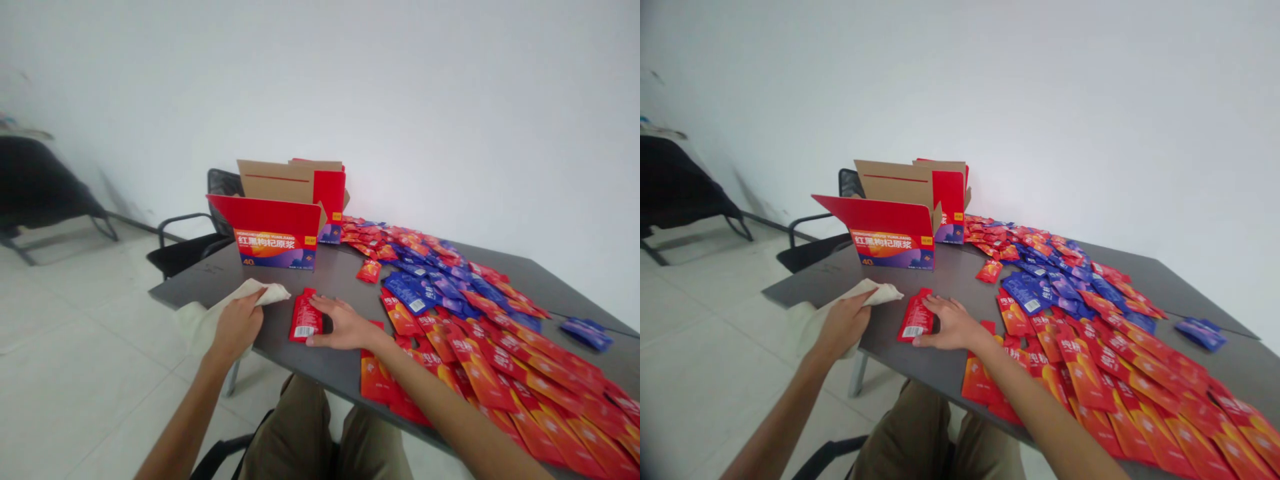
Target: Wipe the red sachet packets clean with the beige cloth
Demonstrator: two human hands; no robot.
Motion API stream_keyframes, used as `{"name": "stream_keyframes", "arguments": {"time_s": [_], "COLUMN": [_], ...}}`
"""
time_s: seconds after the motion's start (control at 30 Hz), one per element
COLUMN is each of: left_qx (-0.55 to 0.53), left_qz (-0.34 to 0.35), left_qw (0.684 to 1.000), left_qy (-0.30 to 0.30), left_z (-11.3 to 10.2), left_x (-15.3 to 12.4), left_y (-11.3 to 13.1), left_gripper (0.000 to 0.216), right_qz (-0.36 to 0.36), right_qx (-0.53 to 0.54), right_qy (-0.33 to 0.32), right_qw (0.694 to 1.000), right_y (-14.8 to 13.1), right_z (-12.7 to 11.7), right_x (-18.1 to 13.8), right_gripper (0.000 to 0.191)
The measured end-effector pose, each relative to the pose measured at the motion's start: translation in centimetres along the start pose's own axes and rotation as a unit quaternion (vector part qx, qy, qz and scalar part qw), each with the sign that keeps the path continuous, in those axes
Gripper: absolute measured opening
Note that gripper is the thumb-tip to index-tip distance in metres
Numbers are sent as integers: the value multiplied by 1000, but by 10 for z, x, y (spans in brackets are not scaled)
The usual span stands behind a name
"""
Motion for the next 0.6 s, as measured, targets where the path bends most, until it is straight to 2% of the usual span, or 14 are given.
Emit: {"name": "stream_keyframes", "arguments": {"time_s": [0.13,0.27,0.33,0.47,0.6], "left_qx": [16,18,14,7,-5], "left_qz": [-20,-34,-26,-8,-5], "left_qw": [1000,999,1000,1000,1000], "left_qy": [-1,-1,-1,9,19], "left_z": [3,7,8,9,10], "left_x": [-1,-3,-3,-4,-5], "left_y": [6,9,8,8,8], "left_gripper": [49,48,48,47,46], "right_qz": [-39,-11,-11,-29,24], "right_qx": [-137,-271,-337,-422,-425], "right_qy": [19,21,26,22,26], "right_qw": [990,962,941,906,904], "right_y": [-35,-62,-68,-70,-71], "right_z": [1,7,13,26,32], "right_x": [0,-1,0,3,8], "right_gripper": [92,49,39,49,51]}}
Point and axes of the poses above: each hand's wrist, its own x-axis towards the middle knuckle, its own z-axis out of the palm, y = z × x, the point moved 2 cm from there along x, towards the middle knuckle, and after that the axes turned 12 degrees about -x, right-handed, at the moved point
